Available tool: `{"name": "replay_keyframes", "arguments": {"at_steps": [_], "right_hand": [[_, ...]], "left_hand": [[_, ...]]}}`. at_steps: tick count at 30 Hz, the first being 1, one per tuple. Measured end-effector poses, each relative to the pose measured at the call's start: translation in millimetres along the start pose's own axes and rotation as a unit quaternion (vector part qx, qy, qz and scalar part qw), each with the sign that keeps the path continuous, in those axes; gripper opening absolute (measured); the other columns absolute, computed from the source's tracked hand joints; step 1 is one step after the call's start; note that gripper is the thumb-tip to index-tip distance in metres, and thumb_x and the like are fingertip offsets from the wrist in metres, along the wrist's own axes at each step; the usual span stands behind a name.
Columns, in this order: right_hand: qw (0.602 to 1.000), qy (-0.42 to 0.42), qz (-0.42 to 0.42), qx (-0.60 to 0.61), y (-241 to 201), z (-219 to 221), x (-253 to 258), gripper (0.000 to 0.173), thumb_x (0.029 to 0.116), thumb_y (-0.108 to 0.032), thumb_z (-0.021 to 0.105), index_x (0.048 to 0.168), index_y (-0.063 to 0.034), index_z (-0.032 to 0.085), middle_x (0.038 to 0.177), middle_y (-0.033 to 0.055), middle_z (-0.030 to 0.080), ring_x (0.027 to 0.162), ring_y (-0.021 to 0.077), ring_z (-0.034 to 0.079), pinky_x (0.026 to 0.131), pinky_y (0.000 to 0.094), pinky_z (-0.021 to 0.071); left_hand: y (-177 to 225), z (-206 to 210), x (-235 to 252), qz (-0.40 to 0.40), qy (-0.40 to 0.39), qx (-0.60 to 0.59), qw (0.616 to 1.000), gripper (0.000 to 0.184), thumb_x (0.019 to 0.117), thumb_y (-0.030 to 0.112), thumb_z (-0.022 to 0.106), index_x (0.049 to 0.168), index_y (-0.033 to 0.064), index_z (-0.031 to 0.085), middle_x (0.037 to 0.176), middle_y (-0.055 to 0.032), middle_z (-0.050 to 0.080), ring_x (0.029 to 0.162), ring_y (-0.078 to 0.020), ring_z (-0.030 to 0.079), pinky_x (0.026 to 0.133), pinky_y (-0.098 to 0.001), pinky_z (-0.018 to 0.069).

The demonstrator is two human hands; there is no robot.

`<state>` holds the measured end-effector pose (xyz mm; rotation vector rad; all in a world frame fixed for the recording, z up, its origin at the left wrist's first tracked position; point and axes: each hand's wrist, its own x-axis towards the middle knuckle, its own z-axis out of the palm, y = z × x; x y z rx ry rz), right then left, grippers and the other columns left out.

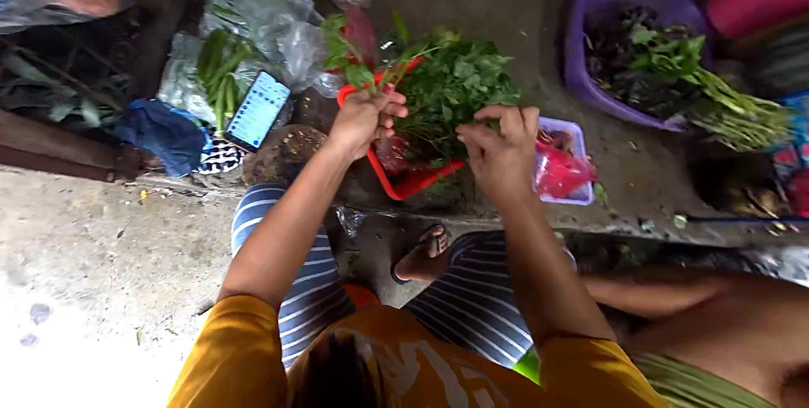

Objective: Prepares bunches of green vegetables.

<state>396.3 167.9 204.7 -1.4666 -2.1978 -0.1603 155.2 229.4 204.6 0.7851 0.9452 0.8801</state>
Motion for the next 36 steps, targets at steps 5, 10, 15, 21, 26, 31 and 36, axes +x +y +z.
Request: {"name": "replay_keyframes", "arguments": {"at_steps": [5, 10, 15, 21, 26, 31, 36], "right_hand": [[0.987, 0.125, -0.094, 0.029, -14, 18, -25, 0.017, 0.0889, -0.001, 0.07, 0.102, -0.008, 0.078, 0.093, 0.0197, 0.065, 0.092, 0.0385, 0.063, 0.083, 0.0485, 0.0535], [0.978, 0.123, -0.15, 0.072, -9, 37, -35, 0.012, 0.0885, 0.0, 0.069, 0.098, -0.0029, 0.076, 0.097, 0.0182, 0.07, 0.095, 0.0351, 0.068, 0.088, 0.0433, 0.0575], [0.983, 0.089, -0.136, 0.083, 0, 38, -41, 0.017, 0.0921, 0.003, 0.065, 0.103, -0.0016, 0.077, 0.103, 0.0163, 0.073, 0.104, 0.0331, 0.07, 0.095, 0.0414, 0.0569], [0.963, 0.02, 0.029, 0.269, -2, 23, -49, 0.029, 0.0975, 0.002, 0.056, 0.121, 0.0018, 0.071, 0.125, 0.0163, 0.071, 0.123, 0.0291, 0.064, 0.109, 0.0435, 0.0495], [0.727, -0.014, 0.41, 0.55, -18, 13, -48, 0.095, 0.0886, -0.022, 0.077, 0.161, -0.0144, 0.017, 0.149, 0.0114, 0.047, 0.12, 0.0211, 0.061, 0.094, 0.0401, 0.0572], [0.654, 0.028, 0.473, 0.59, -31, 36, -47, 0.048, 0.1019, -0.014, 0.062, 0.143, -0.0094, 0.038, 0.116, 0.0063, 0.071, 0.103, 0.015, 0.071, 0.091, 0.0349, 0.0587], [0.67, 0.085, 0.473, 0.566, -5, 25, -42, 0.021, 0.1101, -0.012, 0.042, 0.128, -0.0075, 0.051, 0.085, -0.0024, 0.067, 0.076, 0.0112, 0.071, 0.077, 0.0327, 0.0627]], "left_hand": [[-35, 36, -8, -0.107, -0.076, 0.062, 0.989, 0.034, 0.1133, 0.02, 0.032, 0.127, -0.0018, 0.055, 0.099, -0.0099, 0.072, 0.081, -0.0184, 0.073, 0.076, -0.037, 0.0624], [-43, 59, -16, -0.148, -0.068, 0.029, 0.986, 0.026, 0.1131, 0.018, 0.033, 0.124, 0.0043, 0.051, 0.088, -0.0067, 0.067, 0.073, -0.0175, 0.07, 0.068, -0.0355, 0.0625], [-51, 63, -5, -0.195, -0.059, 0.001, 0.979, 0.024, 0.1129, 0.021, 0.033, 0.125, 0.0093, 0.05, 0.09, -0.006, 0.068, 0.072, -0.0148, 0.069, 0.06, -0.0291, 0.059], [-63, 61, 9, -0.161, -0.047, -0.036, 0.985, 0.019, 0.1128, 0.02, 0.034, 0.113, 0.0129, 0.052, 0.073, 0.003, 0.053, 0.047, -0.0013, 0.042, 0.041, -0.0143, 0.036], [-77, 71, 0, 0.019, -0.075, 0.352, 0.933, 0.031, 0.11, 0.016, 0.042, 0.129, -0.0026, 0.058, 0.108, -0.0178, 0.067, 0.095, -0.0244, 0.067, 0.086, -0.0437, 0.0558], [-98, 97, -18, -0.013, -0.178, 0.558, 0.81, 0.041, 0.1009, 0.007, 0.057, 0.138, -0.0092, 0.049, 0.126, -0.0293, 0.062, 0.118, -0.0424, 0.063, 0.099, -0.0575, 0.0514], [-88, 78, 5, -0.027, -0.308, 0.529, 0.79, 0.04, 0.1049, 0.02, 0.058, 0.131, -0.0111, 0.057, 0.124, -0.0293, 0.063, 0.118, -0.0403, 0.062, 0.104, -0.0561, 0.0481]]}}
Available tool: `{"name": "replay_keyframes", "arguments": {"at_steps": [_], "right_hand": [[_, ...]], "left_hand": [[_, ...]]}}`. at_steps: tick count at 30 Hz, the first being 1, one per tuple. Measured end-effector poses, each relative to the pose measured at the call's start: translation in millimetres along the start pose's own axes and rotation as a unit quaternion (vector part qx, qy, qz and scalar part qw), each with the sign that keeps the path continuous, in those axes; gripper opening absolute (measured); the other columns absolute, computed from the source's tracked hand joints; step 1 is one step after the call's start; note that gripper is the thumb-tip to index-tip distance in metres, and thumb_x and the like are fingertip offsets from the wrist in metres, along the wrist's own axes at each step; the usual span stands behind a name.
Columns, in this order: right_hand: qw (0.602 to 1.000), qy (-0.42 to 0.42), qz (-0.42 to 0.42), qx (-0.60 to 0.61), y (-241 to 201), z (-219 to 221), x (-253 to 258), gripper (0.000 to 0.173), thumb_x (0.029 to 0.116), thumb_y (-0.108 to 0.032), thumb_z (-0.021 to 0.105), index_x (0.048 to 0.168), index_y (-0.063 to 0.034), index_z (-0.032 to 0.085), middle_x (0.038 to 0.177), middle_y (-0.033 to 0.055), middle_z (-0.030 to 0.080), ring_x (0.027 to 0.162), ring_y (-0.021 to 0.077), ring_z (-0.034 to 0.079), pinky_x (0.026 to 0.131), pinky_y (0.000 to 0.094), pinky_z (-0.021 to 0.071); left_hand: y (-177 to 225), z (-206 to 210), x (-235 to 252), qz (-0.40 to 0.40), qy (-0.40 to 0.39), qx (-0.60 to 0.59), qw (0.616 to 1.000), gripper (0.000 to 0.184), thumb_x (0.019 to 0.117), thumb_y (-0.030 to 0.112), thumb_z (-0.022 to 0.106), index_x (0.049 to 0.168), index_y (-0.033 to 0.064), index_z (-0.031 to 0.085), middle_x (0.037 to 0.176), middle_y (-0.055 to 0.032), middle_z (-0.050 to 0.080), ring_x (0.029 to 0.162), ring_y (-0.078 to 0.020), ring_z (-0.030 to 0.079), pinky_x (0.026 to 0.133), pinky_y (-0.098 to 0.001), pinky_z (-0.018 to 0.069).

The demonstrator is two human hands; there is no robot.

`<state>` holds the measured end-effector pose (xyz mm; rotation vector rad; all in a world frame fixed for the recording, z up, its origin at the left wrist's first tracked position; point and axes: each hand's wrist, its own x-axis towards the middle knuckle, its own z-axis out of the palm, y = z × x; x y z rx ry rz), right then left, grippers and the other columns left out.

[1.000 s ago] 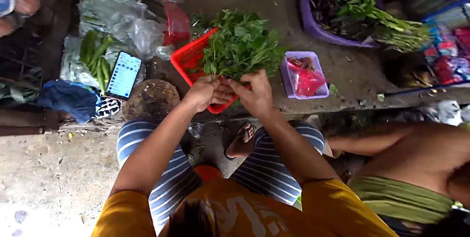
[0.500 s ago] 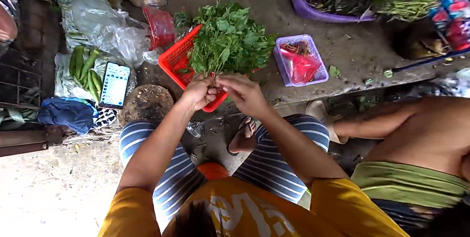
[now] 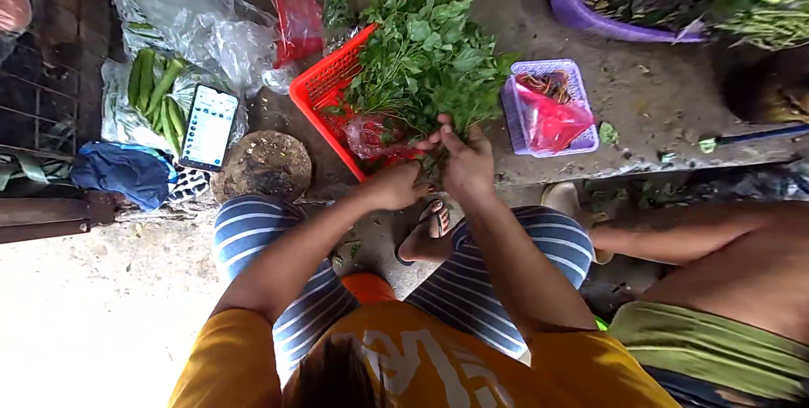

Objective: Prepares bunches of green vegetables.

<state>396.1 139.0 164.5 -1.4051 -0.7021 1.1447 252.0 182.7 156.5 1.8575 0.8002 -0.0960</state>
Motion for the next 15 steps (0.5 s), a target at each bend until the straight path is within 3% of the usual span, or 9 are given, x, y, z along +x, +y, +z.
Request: {"name": "replay_keyframes", "arguments": {"at_steps": [2, 3, 6, 10, 13, 15], "right_hand": [[0.996, 0.011, -0.074, 0.042, -16, -16, 9, 0.018, 0.1091, -0.01, 0.041, 0.124, -0.0087, 0.051, 0.085, -0.0028, 0.066, 0.076, 0.0143, 0.07, 0.081, 0.0401, 0.0637], [0.992, 0.018, -0.112, 0.055, -25, -23, 12, 0.018, 0.1084, -0.008, 0.041, 0.122, -0.0083, 0.051, 0.084, -0.0021, 0.065, 0.074, 0.0161, 0.07, 0.08, 0.0434, 0.0642], [0.981, 0.03, -0.183, 0.051, -43, -36, 6, 0.018, 0.1077, -0.006, 0.04, 0.121, -0.009, 0.052, 0.082, -0.0032, 0.067, 0.072, 0.0154, 0.071, 0.077, 0.0415, 0.0648], [0.974, 0.021, -0.219, 0.047, -47, -43, -1, 0.017, 0.1073, -0.005, 0.041, 0.12, -0.0089, 0.051, 0.08, -0.0035, 0.067, 0.072, 0.0154, 0.071, 0.079, 0.0407, 0.0648], [0.972, 0.022, -0.23, 0.05, -49, -52, -1, 0.017, 0.1068, -0.004, 0.043, 0.12, -0.0084, 0.051, 0.08, -0.0034, 0.069, 0.072, 0.015, 0.072, 0.078, 0.0399, 0.065], [0.971, 0.027, -0.23, 0.059, -50, -60, -1, 0.016, 0.1068, -0.004, 0.043, 0.12, -0.0075, 0.051, 0.08, -0.0025, 0.069, 0.072, 0.0157, 0.072, 0.079, 0.0407, 0.065]], "left_hand": [[-28, -25, 19, -0.017, 0.023, 0.021, 0.999, 0.033, 0.1043, 0.023, 0.059, 0.116, -0.0066, 0.067, 0.114, -0.0265, 0.067, 0.11, -0.0408, 0.065, 0.097, -0.0617, 0.049], [-40, -39, 30, -0.059, 0.067, 0.026, 0.996, 0.031, 0.1049, 0.022, 0.056, 0.12, -0.0034, 0.066, 0.116, -0.0261, 0.068, 0.113, -0.0422, 0.065, 0.098, -0.0642, 0.0492], [-64, -62, 68, -0.171, 0.204, 0.058, 0.962, 0.029, 0.103, 0.011, 0.052, 0.128, 0.0065, 0.065, 0.131, -0.0236, 0.063, 0.123, -0.0435, 0.061, 0.099, -0.0662, 0.0486], [-87, -53, 113, -0.218, 0.255, 0.15, 0.93, 0.039, 0.1032, 0.016, 0.055, 0.141, 0.0097, 0.058, 0.149, -0.0217, 0.052, 0.138, -0.0428, 0.049, 0.11, -0.0637, 0.0415], [-89, -53, 121, -0.228, 0.268, 0.189, 0.917, 0.037, 0.1037, 0.014, 0.053, 0.14, 0.0088, 0.058, 0.147, -0.0216, 0.054, 0.139, -0.0415, 0.049, 0.113, -0.0622, 0.0378], [-79, -64, 110, -0.216, 0.261, 0.185, 0.923, 0.032, 0.1049, 0.014, 0.05, 0.134, 0.007, 0.062, 0.138, -0.0233, 0.06, 0.13, -0.044, 0.056, 0.106, -0.0655, 0.0434]]}}
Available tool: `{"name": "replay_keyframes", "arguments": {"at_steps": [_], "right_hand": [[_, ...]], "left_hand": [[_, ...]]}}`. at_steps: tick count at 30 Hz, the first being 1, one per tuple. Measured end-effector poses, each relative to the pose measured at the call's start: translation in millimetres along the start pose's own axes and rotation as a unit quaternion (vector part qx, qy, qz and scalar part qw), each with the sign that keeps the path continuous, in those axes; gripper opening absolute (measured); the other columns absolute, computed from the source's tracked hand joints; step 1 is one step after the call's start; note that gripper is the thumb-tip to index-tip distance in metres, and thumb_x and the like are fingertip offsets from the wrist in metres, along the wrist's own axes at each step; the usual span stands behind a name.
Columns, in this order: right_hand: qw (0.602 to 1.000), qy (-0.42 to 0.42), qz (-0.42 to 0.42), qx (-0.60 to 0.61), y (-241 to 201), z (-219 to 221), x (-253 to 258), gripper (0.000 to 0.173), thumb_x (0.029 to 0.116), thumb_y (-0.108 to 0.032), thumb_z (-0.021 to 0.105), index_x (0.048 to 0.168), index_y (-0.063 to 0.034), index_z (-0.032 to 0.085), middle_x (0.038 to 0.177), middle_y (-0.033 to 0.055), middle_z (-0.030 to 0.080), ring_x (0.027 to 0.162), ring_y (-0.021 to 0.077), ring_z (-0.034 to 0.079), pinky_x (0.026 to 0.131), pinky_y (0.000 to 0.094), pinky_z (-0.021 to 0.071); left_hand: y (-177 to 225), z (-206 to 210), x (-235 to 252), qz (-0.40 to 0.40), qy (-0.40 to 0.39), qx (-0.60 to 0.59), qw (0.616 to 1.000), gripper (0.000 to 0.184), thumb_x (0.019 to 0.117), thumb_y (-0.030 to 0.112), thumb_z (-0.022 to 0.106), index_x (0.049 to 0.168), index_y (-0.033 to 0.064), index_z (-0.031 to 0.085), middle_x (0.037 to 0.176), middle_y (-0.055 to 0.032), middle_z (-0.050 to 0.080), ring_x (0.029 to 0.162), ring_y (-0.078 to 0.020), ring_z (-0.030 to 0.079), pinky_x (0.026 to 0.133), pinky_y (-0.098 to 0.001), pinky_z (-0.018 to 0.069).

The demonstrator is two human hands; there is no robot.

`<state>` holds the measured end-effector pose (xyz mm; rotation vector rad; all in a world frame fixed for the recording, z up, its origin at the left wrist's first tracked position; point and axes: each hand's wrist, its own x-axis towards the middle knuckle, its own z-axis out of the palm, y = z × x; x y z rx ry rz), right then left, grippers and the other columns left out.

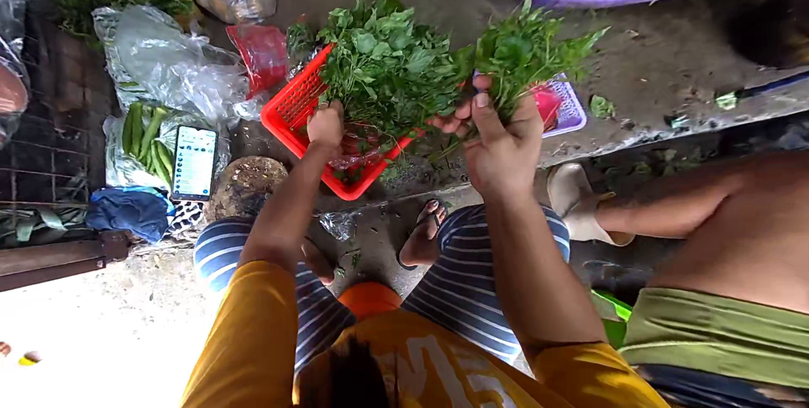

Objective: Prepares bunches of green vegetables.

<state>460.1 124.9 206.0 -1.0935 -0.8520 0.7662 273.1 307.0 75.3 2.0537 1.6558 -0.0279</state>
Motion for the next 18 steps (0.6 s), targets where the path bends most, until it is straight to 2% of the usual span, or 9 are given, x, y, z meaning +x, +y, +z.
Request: {"name": "replay_keyframes", "arguments": {"at_steps": [2, 3, 5, 7, 10, 13, 16, 18], "right_hand": [[1.0, 0.008, 0.002, 0.006, -3, -8, 2, 0.015, 0.1071, -0.004, 0.043, 0.12, -0.007, 0.051, 0.08, -0.0019, 0.069, 0.072, 0.0163, 0.072, 0.078, 0.0405, 0.0653], [1.0, 0.011, 0.007, 0.006, -5, -10, 3, 0.015, 0.1073, -0.004, 0.043, 0.12, -0.0069, 0.05, 0.081, -0.002, 0.069, 0.073, 0.0159, 0.072, 0.077, 0.0394, 0.0652], [1.0, 0.009, 0.024, 0.003, -6, -13, 3, 0.017, 0.1068, -0.004, 0.044, 0.123, -0.0057, 0.05, 0.083, -0.0018, 0.068, 0.074, 0.0151, 0.072, 0.077, 0.0367, 0.0651], [0.999, -0.012, 0.04, -0.006, -5, -11, -1, 0.019, 0.1064, -0.004, 0.044, 0.124, -0.0037, 0.049, 0.087, -0.0009, 0.07, 0.076, 0.0148, 0.074, 0.078, 0.0354, 0.0656], [0.995, -0.055, 0.083, -0.025, -4, 5, -14, 0.017, 0.1067, -0.006, 0.046, 0.123, -0.0028, 0.05, 0.091, -0.001, 0.068, 0.071, 0.0092, 0.069, 0.071, 0.0292, 0.0632], [0.988, -0.089, 0.129, -0.014, 4, 22, -27, 0.015, 0.1026, -0.004, 0.053, 0.117, -0.0011, 0.055, 0.09, 0.0023, 0.067, 0.062, 0.0064, 0.062, 0.058, 0.0231, 0.056], [0.982, -0.114, 0.148, -0.033, 13, 35, -34, 0.016, 0.1006, -0.005, 0.059, 0.116, -0.0003, 0.059, 0.094, 0.0044, 0.067, 0.062, 0.0053, 0.059, 0.057, 0.0213, 0.0529], [0.978, -0.129, 0.16, -0.027, 18, 42, -37, 0.014, 0.1, -0.005, 0.06, 0.113, -0.0011, 0.059, 0.091, 0.0039, 0.066, 0.062, 0.0045, 0.058, 0.057, 0.0203, 0.0513]], "left_hand": [[-4, -32, -11, 0.016, -0.011, -0.057, 0.998, 0.03, 0.1038, 0.013, 0.052, 0.131, 0.0056, 0.063, 0.127, -0.0231, 0.066, 0.12, -0.0436, 0.063, 0.099, -0.0666, 0.049], [-5, -49, -21, 0.027, -0.009, -0.106, 0.994, 0.029, 0.1025, 0.01, 0.054, 0.129, 0.0028, 0.064, 0.121, -0.0225, 0.069, 0.114, -0.0401, 0.066, 0.098, -0.062, 0.0509], [-4, -79, -48, 0.039, -0.009, -0.243, 0.969, 0.024, 0.0989, 0.002, 0.057, 0.122, -0.0012, 0.063, 0.104, -0.0156, 0.069, 0.091, -0.0237, 0.068, 0.085, -0.0423, 0.0568], [0, -97, -78, 0.044, -0.02, -0.399, 0.916, 0.014, 0.0983, -0.002, 0.061, 0.112, 0.0011, 0.06, 0.09, -0.0047, 0.067, 0.075, -0.0107, 0.067, 0.072, -0.0282, 0.0591], [9, -102, -114, 0.089, -0.029, -0.517, 0.851, 0.014, 0.0974, -0.005, 0.059, 0.106, 0.006, 0.06, 0.087, 0.001, 0.069, 0.076, -0.008, 0.069, 0.073, -0.0258, 0.0607], [19, -92, -136, 0.132, -0.013, -0.56, 0.818, 0.016, 0.0964, -0.007, 0.059, 0.104, 0.0069, 0.063, 0.088, 0.0005, 0.073, 0.076, -0.0067, 0.069, 0.071, -0.0226, 0.0588], [27, -84, -147, 0.156, -0.015, -0.591, 0.791, 0.02, 0.0945, -0.009, 0.059, 0.106, 0.0069, 0.063, 0.088, -0.0012, 0.073, 0.076, -0.0083, 0.069, 0.07, -0.0233, 0.0584], [29, -77, -151, 0.156, -0.014, -0.61, 0.777, 0.023, 0.0935, -0.01, 0.06, 0.107, 0.0085, 0.061, 0.086, -0.0007, 0.073, 0.074, -0.0082, 0.069, 0.069, -0.0231, 0.0581]]}}
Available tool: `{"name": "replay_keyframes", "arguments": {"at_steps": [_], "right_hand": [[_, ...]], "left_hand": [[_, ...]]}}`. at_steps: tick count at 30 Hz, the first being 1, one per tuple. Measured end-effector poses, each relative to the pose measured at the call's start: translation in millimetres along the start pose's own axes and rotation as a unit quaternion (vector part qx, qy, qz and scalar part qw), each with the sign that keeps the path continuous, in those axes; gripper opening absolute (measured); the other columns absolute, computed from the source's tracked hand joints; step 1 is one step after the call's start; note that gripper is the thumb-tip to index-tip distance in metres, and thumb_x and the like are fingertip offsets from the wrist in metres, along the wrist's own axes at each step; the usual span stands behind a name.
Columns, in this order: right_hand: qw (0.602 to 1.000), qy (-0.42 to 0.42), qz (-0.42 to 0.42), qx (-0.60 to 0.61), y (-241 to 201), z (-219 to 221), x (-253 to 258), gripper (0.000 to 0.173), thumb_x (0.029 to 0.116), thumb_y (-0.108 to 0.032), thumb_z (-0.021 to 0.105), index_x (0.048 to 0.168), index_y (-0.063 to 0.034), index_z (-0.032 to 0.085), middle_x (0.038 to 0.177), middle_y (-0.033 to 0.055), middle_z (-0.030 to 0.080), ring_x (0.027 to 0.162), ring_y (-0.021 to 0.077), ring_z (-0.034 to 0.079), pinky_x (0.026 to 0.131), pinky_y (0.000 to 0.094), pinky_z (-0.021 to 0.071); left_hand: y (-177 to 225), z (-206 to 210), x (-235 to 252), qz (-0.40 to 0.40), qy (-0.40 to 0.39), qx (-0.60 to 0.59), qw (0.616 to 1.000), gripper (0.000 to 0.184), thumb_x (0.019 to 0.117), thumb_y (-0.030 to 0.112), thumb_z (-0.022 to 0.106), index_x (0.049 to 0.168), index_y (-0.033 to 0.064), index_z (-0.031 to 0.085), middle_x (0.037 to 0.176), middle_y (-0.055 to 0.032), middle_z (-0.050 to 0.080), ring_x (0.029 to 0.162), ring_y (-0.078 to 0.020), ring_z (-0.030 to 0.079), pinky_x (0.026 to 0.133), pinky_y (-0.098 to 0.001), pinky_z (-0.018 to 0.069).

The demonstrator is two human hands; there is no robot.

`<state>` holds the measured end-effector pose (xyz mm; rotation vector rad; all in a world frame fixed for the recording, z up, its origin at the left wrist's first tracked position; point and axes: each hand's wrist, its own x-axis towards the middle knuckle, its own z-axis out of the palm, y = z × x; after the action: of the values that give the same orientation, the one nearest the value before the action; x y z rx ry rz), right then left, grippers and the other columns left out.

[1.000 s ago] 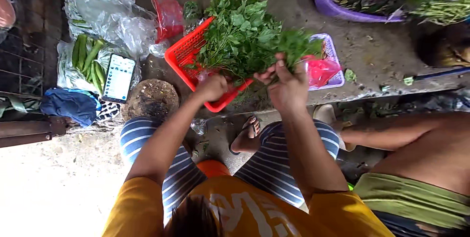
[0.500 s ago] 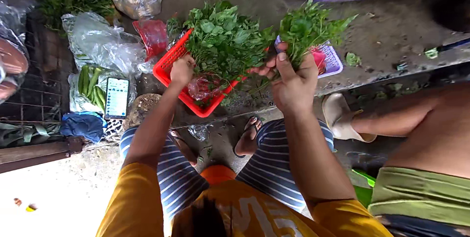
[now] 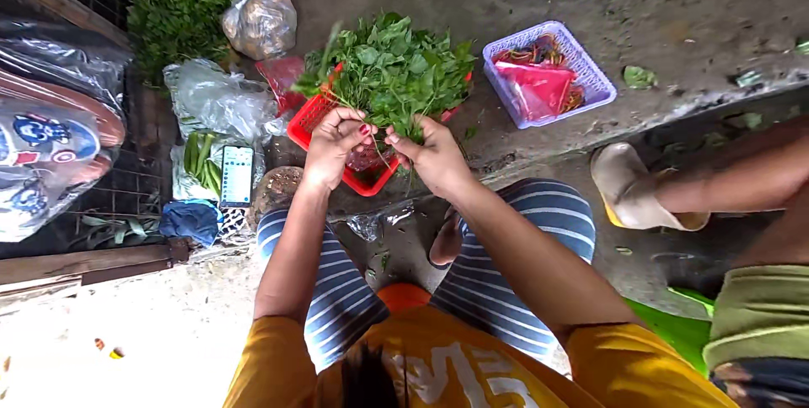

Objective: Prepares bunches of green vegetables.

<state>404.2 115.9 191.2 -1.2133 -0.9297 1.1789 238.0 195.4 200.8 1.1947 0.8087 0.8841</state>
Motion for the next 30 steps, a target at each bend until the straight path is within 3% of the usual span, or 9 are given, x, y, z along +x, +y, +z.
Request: {"name": "replay_keyframes", "arguments": {"at_steps": [3, 7, 10, 13, 21, 25, 30], "right_hand": [[0.999, -0.01, 0.02, 0.025, 5, 10, 2, 0.016, 0.0963, -0.003, 0.066, 0.111, -0.0018, 0.06, 0.083, 0.0016, 0.064, 0.058, 0.0034, 0.053, 0.053, 0.0187, 0.0472], [0.999, -0.001, 0.042, -0.024, 9, 12, 4, 0.022, 0.0918, -0.004, 0.073, 0.112, -0.0025, 0.064, 0.081, 0.0004, 0.065, 0.056, 0.0021, 0.05, 0.051, 0.0187, 0.0441], [0.996, -0.019, 0.039, -0.083, 8, 14, 1, 0.018, 0.093, -0.011, 0.074, 0.109, -0.0105, 0.067, 0.079, -0.006, 0.065, 0.055, 0.0, 0.051, 0.051, 0.0181, 0.0456], [0.995, -0.002, 0.033, -0.096, 10, 18, 5, 0.016, 0.0937, -0.008, 0.072, 0.108, -0.01, 0.065, 0.08, -0.0069, 0.065, 0.058, -0.0005, 0.054, 0.055, 0.018, 0.0491], [0.998, 0.053, 0.029, -0.025, 13, 24, 19, 0.013, 0.0958, -0.002, 0.066, 0.104, -0.0115, 0.064, 0.075, -0.0069, 0.064, 0.055, 0.0011, 0.054, 0.053, 0.0168, 0.048], [0.998, 0.036, 0.023, -0.053, 16, 25, 20, 0.012, 0.0963, -0.003, 0.066, 0.103, -0.0124, 0.062, 0.076, -0.0087, 0.063, 0.056, -0.0008, 0.053, 0.053, 0.016, 0.0475], [0.998, 0.049, -0.002, 0.038, 15, 29, 19, 0.011, 0.0993, -0.003, 0.059, 0.103, -0.0132, 0.06, 0.079, -0.0083, 0.063, 0.056, -0.0012, 0.053, 0.054, 0.0146, 0.0483]], "left_hand": [[-11, -2, -3, -0.005, 0.011, -0.017, 1.0, 0.022, 0.0937, -0.01, 0.059, 0.106, 0.0076, 0.059, 0.084, 0.0009, 0.072, 0.072, -0.0066, 0.068, 0.067, -0.0223, 0.0573], [-16, -3, -1, -0.017, 0.018, -0.012, 1.0, 0.011, 0.0978, -0.003, 0.057, 0.105, 0.0054, 0.06, 0.084, 0.0005, 0.067, 0.071, -0.0072, 0.065, 0.067, -0.024, 0.0571], [-15, -8, -1, -0.032, 0.028, -0.022, 0.999, 0.008, 0.0993, -0.001, 0.057, 0.104, 0.0044, 0.059, 0.083, -0.0012, 0.066, 0.07, -0.0082, 0.064, 0.065, -0.0245, 0.0562], [-13, -13, 0, -0.03, 0.04, -0.079, 0.996, 0.007, 0.1008, -0.002, 0.055, 0.105, 0.0036, 0.057, 0.088, -0.0027, 0.065, 0.073, -0.0097, 0.064, 0.067, -0.026, 0.0566], [-13, -12, -2, -0.009, 0.049, -0.207, 0.977, 0.013, 0.1072, 0.002, 0.042, 0.109, 0.0056, 0.054, 0.105, -0.0087, 0.072, 0.089, -0.0146, 0.071, 0.081, -0.0311, 0.0582], [-14, -12, -1, 0.026, 0.039, -0.182, 0.982, 0.018, 0.1014, -0.007, 0.047, 0.115, 0.0014, 0.055, 0.101, -0.0048, 0.07, 0.092, -0.0128, 0.069, 0.084, -0.0311, 0.0582], [-16, -8, -3, 0.028, 0.071, -0.224, 0.972, 0.016, 0.1028, -0.004, 0.046, 0.102, 0.0067, 0.059, 0.099, -0.0032, 0.07, 0.09, -0.012, 0.07, 0.085, -0.0301, 0.0588]]}}
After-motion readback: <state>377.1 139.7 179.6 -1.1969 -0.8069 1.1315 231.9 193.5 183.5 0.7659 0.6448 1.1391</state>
